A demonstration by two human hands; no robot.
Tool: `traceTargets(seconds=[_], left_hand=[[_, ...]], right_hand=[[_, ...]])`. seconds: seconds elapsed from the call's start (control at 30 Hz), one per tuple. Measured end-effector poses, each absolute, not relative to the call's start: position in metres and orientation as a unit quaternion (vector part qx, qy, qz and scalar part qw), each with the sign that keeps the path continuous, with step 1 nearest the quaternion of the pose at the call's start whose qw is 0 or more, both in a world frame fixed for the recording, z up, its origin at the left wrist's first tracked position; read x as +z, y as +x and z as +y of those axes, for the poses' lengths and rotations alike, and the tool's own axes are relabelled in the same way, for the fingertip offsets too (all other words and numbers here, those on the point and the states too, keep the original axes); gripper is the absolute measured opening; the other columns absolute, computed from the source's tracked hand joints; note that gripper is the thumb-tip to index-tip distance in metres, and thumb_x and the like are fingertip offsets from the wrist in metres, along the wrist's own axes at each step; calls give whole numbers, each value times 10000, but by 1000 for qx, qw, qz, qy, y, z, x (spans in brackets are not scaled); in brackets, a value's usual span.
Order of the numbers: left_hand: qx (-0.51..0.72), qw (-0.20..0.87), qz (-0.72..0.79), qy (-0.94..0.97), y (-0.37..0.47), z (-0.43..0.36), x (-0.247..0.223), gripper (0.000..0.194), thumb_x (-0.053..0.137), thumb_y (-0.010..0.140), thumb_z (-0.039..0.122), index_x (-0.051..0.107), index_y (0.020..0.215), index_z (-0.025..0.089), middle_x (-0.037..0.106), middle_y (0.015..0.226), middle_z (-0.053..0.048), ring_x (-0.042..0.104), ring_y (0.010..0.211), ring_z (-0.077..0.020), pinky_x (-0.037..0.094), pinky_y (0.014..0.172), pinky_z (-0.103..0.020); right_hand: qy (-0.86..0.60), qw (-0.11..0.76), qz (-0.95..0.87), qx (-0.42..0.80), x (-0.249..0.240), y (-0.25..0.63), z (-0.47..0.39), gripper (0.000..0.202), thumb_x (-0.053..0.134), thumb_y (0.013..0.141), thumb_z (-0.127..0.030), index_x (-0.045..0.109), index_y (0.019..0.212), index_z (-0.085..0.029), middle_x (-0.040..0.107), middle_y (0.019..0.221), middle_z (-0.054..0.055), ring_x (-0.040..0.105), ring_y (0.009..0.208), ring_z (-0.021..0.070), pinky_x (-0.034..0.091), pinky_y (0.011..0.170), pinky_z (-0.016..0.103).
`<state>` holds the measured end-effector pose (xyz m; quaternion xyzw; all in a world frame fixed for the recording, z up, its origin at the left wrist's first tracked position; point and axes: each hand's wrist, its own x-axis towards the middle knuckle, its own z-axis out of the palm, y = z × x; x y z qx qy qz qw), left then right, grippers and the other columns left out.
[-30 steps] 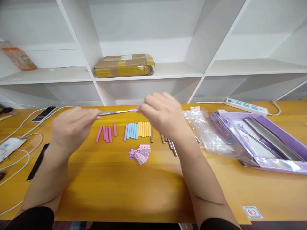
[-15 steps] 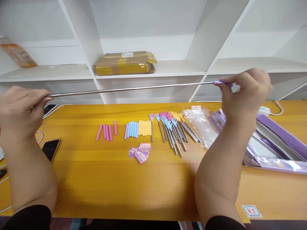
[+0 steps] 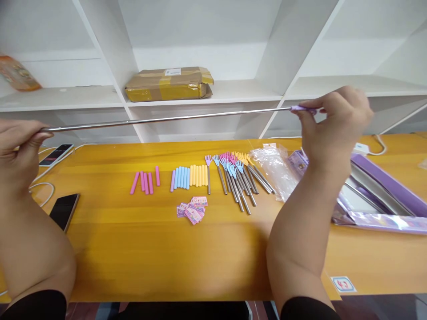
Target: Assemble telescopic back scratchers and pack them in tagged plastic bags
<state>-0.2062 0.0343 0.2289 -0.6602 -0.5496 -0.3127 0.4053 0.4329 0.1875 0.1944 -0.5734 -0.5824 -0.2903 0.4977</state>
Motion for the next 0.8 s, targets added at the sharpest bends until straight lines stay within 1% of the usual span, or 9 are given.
traceTargets(seconds=[0.1, 0.17, 0.3, 0.4, 0.5, 0.57, 0.63, 0.7, 0.8], left_hand=[[-303, 466, -500, -664, -206, 40, 230, 395, 606, 1019, 521, 812, 965, 189, 779, 836, -75, 610, 805, -192, 410, 756, -318], [-300, 475, -485, -670, -203, 40, 230, 360, 619, 1021, 492, 813, 966, 195, 785, 834, -70, 622, 800, -194, 409, 736, -318], [-295, 472, -477, -680, -194, 37, 231, 343, 616, 1032, 464, 825, 1022, 192, 799, 865, -77, 647, 813, -206, 419, 727, -330], [-298, 466, -472, -686, -187, 36, 233, 337, 620, 1033, 447, 825, 1007, 181, 786, 833, -79, 647, 799, -209, 418, 712, -336], [-299, 469, -457, -695, -183, 36, 234, 330, 622, 1036, 433, 826, 987, 179, 774, 799, -75, 633, 766, -206, 412, 698, -342], [-300, 466, -445, -704, -181, 37, 234, 330, 618, 1040, 419, 830, 1003, 170, 784, 817, -84, 637, 768, -208, 426, 710, -346], [-303, 462, -441, -707, -180, 37, 234, 350, 605, 1046, 423, 833, 1012, 160, 794, 835, -94, 646, 777, -212, 442, 724, -350], [-300, 460, -454, -702, -179, 36, 234, 392, 577, 1055, 452, 835, 1010, 161, 797, 839, -95, 651, 783, -215, 448, 730, -352], [-282, 448, -500, -685, -178, 36, 234, 478, 503, 1068, 513, 833, 1008, 172, 794, 847, -91, 648, 798, -214, 452, 741, -354]], right_hand=[[-584, 482, -584, -293, 194, 435, 188, 243, 934, 775, -319, 725, 784, -194, 596, 775, 40, 547, 810, 187, 428, 834, 379], [-588, 476, -582, -299, 194, 436, 188, 247, 933, 782, -343, 741, 813, -191, 600, 782, 44, 561, 834, 197, 430, 850, 381], [-582, 495, -567, -309, 194, 439, 185, 213, 932, 756, -303, 752, 782, -192, 609, 768, 43, 580, 829, 211, 430, 834, 374], [-551, 528, -566, -311, 192, 441, 182, 172, 909, 750, -297, 772, 766, -195, 623, 767, 46, 592, 817, 219, 438, 834, 375], [-528, 538, -579, -312, 190, 444, 178, 232, 846, 820, -429, 808, 816, -200, 633, 778, 56, 620, 845, 241, 451, 853, 389], [-526, 536, -582, -312, 189, 445, 175, 317, 801, 856, -521, 823, 849, -205, 645, 790, 60, 641, 853, 246, 459, 830, 388], [-536, 528, -584, -305, 189, 445, 173, 352, 776, 879, -564, 834, 902, -218, 675, 839, 59, 663, 855, 239, 466, 798, 376], [-546, 520, -584, -303, 188, 446, 171, 342, 770, 895, -562, 836, 934, -229, 696, 875, 53, 681, 847, 228, 471, 770, 362], [-576, 482, -585, -306, 186, 450, 171, 278, 756, 935, -488, 818, 988, -223, 717, 937, 59, 698, 899, 236, 481, 775, 362]])
